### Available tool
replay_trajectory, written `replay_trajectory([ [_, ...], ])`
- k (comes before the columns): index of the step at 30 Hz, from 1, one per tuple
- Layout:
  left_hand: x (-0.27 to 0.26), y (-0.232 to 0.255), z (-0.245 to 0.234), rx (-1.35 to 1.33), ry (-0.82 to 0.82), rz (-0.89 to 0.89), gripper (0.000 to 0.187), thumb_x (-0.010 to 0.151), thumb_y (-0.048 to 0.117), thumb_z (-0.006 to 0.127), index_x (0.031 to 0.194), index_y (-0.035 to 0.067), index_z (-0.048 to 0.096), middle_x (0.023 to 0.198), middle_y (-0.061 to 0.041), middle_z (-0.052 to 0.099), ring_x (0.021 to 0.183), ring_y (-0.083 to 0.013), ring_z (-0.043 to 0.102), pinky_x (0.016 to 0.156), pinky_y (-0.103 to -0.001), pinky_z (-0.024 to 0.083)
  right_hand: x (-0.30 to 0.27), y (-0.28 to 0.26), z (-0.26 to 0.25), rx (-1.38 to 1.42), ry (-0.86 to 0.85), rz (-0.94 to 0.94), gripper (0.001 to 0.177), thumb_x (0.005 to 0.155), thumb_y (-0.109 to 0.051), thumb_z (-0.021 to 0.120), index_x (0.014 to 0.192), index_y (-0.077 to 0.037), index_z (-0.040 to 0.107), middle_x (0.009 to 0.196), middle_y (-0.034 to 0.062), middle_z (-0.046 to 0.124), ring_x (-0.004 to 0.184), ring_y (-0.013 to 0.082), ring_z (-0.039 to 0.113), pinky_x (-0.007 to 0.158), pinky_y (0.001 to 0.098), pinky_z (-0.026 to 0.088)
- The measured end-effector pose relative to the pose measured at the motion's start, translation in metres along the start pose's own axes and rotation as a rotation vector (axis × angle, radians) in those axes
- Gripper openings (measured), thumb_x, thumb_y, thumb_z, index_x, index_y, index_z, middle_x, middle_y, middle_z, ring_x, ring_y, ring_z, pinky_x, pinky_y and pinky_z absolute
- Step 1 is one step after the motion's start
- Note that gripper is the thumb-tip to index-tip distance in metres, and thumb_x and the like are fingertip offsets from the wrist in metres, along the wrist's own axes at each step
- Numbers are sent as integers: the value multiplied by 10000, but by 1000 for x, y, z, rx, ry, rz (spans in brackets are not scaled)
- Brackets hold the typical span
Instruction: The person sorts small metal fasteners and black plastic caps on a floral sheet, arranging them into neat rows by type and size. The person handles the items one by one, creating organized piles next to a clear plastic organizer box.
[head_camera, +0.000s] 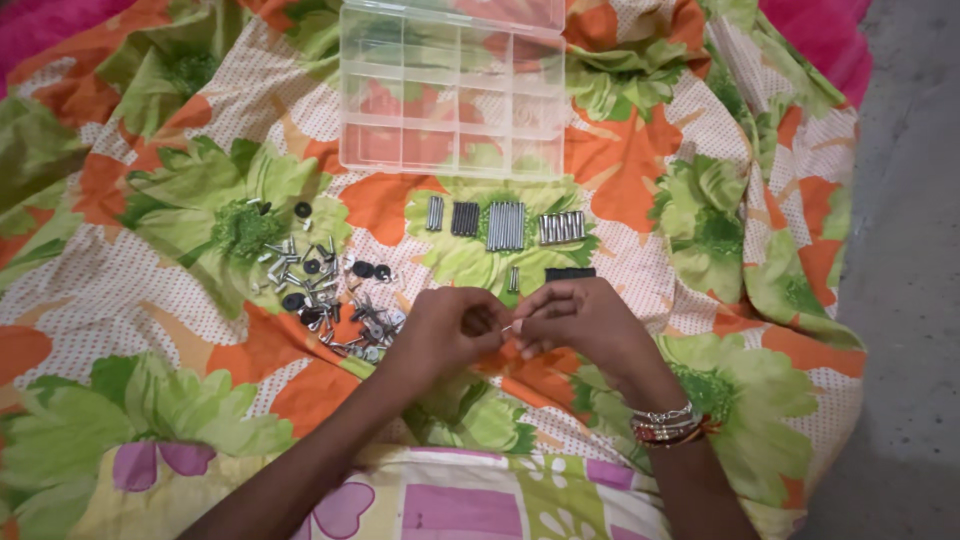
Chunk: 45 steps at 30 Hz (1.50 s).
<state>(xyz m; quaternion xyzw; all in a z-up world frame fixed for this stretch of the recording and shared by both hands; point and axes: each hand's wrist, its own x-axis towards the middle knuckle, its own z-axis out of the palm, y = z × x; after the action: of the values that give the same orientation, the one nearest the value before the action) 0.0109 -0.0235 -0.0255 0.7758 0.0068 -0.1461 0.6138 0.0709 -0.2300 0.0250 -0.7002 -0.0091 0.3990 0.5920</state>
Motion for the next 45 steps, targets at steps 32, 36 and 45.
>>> replay_trajectory([
  [32, 6, -27, 0, -487, 22, -154, 193, 921, 136, 705, 1013, -26, 752, 834, -56, 753, 684, -102, 690, 655, -260, 570, 11, 5, 15, -299, 22, 97, 190, 882, -178, 743, 884, 11, 756, 705, 90, 751, 544, 141, 713, 501, 295, 582],
  [36, 4, -30, 2, -443, -4, -138, 210, 940, 154, 698, 1022, -33, 746, 837, -64, 748, 697, -106, 684, 667, -261, 573, 5, -3, 18, -377, 17, 66, 200, 866, -194, 741, 899, 0, 775, 713, 84, 764, 552, 139, 729, 494, 293, 589],
  [45, 1, -20, 4, -387, 13, -13, 206, 957, 137, 666, 1073, -29, 706, 859, -66, 735, 745, -111, 704, 694, -261, 585, -3, -16, 25, -538, 88, 89, 236, 848, -253, 757, 921, -30, 785, 705, 62, 763, 533, 139, 702, 502, 291, 569],
])
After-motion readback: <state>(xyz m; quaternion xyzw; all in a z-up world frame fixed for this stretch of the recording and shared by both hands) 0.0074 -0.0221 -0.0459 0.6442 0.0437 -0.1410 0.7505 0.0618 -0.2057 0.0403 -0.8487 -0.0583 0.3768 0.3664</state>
